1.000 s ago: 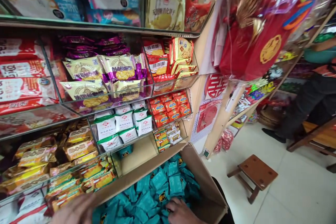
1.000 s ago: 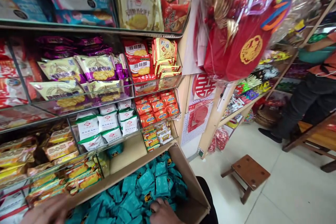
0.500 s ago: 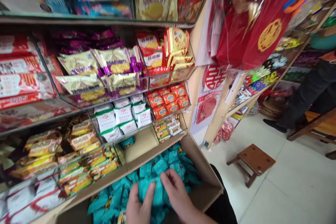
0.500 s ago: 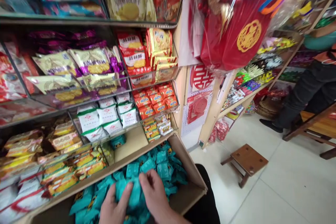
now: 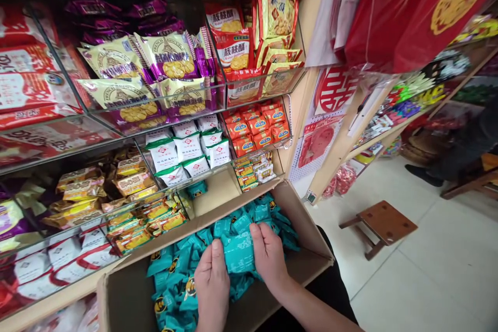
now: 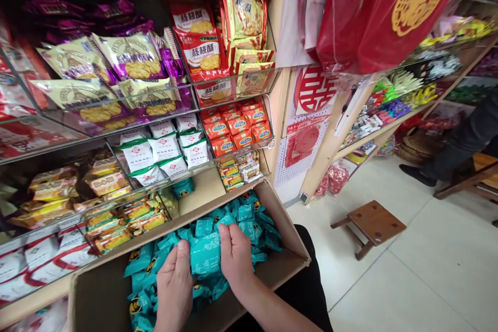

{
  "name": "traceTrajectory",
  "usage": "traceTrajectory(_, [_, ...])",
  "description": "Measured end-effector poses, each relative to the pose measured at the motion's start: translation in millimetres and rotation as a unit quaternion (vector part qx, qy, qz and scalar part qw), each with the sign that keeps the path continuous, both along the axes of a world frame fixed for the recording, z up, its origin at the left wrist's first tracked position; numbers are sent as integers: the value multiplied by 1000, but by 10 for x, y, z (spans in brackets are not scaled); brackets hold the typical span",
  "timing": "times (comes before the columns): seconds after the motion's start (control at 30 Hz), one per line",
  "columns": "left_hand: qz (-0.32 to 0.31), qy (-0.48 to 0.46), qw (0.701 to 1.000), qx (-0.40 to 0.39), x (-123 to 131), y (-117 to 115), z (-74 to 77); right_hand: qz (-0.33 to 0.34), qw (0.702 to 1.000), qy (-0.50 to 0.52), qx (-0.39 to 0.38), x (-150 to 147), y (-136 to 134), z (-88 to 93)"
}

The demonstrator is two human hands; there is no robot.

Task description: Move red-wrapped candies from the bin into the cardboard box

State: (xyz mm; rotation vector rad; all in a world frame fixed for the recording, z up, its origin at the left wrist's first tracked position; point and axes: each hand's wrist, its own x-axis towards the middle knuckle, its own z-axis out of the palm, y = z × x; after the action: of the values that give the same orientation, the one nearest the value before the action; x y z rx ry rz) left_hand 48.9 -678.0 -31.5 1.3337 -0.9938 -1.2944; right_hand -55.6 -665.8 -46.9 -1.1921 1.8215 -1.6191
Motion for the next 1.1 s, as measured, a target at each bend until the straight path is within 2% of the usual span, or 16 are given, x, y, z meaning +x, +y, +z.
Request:
traceTrajectory(0.13, [15, 34, 997, 71, -12, 13, -4, -6, 1000, -5, 3, 42, 9, -26])
traceTrajectory(0.27, [63, 72, 981, 166, -72, 34, 77, 2, 1000, -11, -5, 69, 14, -43])
traceTrajectory(0.33, [85, 78, 976, 185, -94, 39, 97, 5, 1000, 4, -22, 63, 26, -39])
traceTrajectory(0.43, [64, 88, 976, 188, -87, 27, 63, 9, 994, 78, -76, -5, 52, -3])
traceTrajectory(0.5, [42, 101, 975, 191, -68, 21, 33, 1, 975, 176, -138, -93, 71, 35])
traceTrajectory(0.6, [6, 149, 961, 235, -52, 45, 64, 11, 921, 332, -204, -217, 107, 75])
traceTrajectory(0.73, [-113, 319, 886, 316, -49, 96, 220, 116, 860, 448, -212, -180, 215, 38])
traceTrajectory(0.8, [-110, 327, 883, 319, -36, 95, 270, 165, 842, 463, -221, -96, 292, 11])
traceTrajectory(0.87, [-104, 312, 892, 310, -10, 78, 282, 205, 848, 431, -229, -41, 357, 11])
traceTrajectory(0.93, [-120, 328, 891, 290, 25, 56, 273, 206, 896, 333, -208, -45, 385, 39])
traceTrajectory(1.0, [-134, 350, 886, 271, 54, 41, 267, 161, 963, 172, -132, -96, 367, 79])
traceTrajectory(1.03, [-139, 354, 887, 263, 62, 37, 270, 136, 984, 77, -83, -126, 344, 96])
traceTrajectory(1.07, [-144, 352, 888, 258, 65, 37, 277, 128, 991, -19, -31, -152, 318, 109])
traceTrajectory(1.1, [-146, 345, 892, 254, 63, 39, 288, 140, 984, -107, 19, -169, 291, 116])
